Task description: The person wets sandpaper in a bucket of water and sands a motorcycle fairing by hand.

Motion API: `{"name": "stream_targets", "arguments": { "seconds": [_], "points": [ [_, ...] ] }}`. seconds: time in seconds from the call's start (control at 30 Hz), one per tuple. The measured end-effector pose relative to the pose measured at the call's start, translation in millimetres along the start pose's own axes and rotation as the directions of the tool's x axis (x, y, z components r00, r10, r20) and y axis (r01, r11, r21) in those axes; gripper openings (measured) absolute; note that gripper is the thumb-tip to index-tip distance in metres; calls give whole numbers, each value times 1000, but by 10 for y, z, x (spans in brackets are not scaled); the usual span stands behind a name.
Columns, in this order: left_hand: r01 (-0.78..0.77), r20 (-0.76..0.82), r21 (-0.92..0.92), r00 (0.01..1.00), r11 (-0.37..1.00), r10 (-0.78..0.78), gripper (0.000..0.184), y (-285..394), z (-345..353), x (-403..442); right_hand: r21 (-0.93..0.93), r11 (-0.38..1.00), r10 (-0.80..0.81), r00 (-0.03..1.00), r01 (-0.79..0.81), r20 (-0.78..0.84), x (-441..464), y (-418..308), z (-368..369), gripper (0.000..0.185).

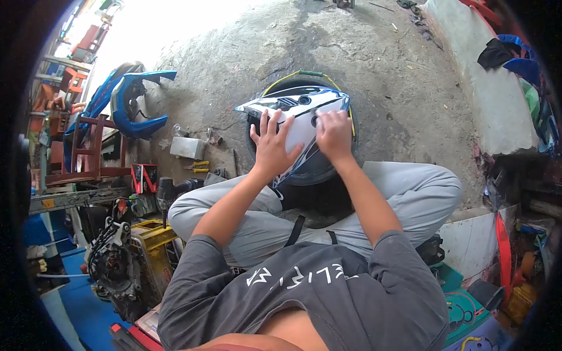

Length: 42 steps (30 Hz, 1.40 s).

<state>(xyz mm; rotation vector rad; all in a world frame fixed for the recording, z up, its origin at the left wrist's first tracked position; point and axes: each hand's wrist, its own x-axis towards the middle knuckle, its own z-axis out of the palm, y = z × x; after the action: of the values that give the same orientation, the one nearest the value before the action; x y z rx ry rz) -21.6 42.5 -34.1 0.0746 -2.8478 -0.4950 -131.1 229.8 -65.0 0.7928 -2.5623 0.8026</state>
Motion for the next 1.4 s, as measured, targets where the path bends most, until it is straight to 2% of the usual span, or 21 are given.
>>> {"name": "stream_targets", "arguments": {
  "seconds": [0.13,0.23,0.3,0.33,0.57,0.6,0.7,0.8,0.93,1.03,1.07,1.1,1.17,1.27,1.37,1.4],
  "points": [
    [0,-1,1,1000,1000,0,78,0,-14,2,-95,984,142,984,-152,-108,73,329,157,23],
    [1,-6,-14,1000,1000,-2,77,8,17,16,-89,993,69,996,-74,-49,5,-5,126,24],
    [-3,-6,-11,1000,1000,3,77,-4,21,10,35,997,-69,997,70,-18,-104,-227,100,25],
    [1,4,-13,1000,1000,-1,76,2,7,3,25,996,-84,996,84,-15,-118,-272,58,25],
    [6,16,12,1000,1000,-6,76,12,-26,2,-117,982,143,987,-151,-72,67,60,55,23],
    [-1,7,13,1000,1000,1,77,-2,-3,5,-128,984,116,991,-123,-61,65,-7,77,22],
    [1,5,9,1000,1000,-1,77,-10,29,3,-6,997,-77,997,77,20,-29,-245,61,23],
    [0,14,11,1000,1000,0,78,-5,8,6,-54,996,-72,997,73,18,9,-138,-1,22],
    [7,14,15,1000,1000,-7,78,-17,-28,-17,-116,981,147,987,-154,-68,110,212,26,22],
    [7,10,-4,1000,1000,-7,77,-6,11,-9,-156,986,60,998,-60,-2,84,1,11,24],
    [6,8,-6,1000,1000,-6,78,-4,11,-1,-110,993,-43,995,52,88,60,-71,4,26],
    [7,7,-6,1000,1000,-7,78,-2,12,7,-47,987,-151,987,154,49,12,-164,5,26],
    [2,17,1,1000,1000,-2,79,0,-9,1,-45,986,-158,986,161,55,22,-205,-81,26],
    [-1,13,37,1000,999,1,80,-3,-16,-13,-159,987,6,1000,-2,26,93,147,-1,25],
    [0,12,22,1000,1000,0,79,-2,-13,-11,-109,974,191,977,-201,-98,148,353,106,22],
    [2,15,13,1000,1000,-2,79,-4,-4,-6,-192,959,207,978,-210,-37,146,210,96,22]
  ]
}}
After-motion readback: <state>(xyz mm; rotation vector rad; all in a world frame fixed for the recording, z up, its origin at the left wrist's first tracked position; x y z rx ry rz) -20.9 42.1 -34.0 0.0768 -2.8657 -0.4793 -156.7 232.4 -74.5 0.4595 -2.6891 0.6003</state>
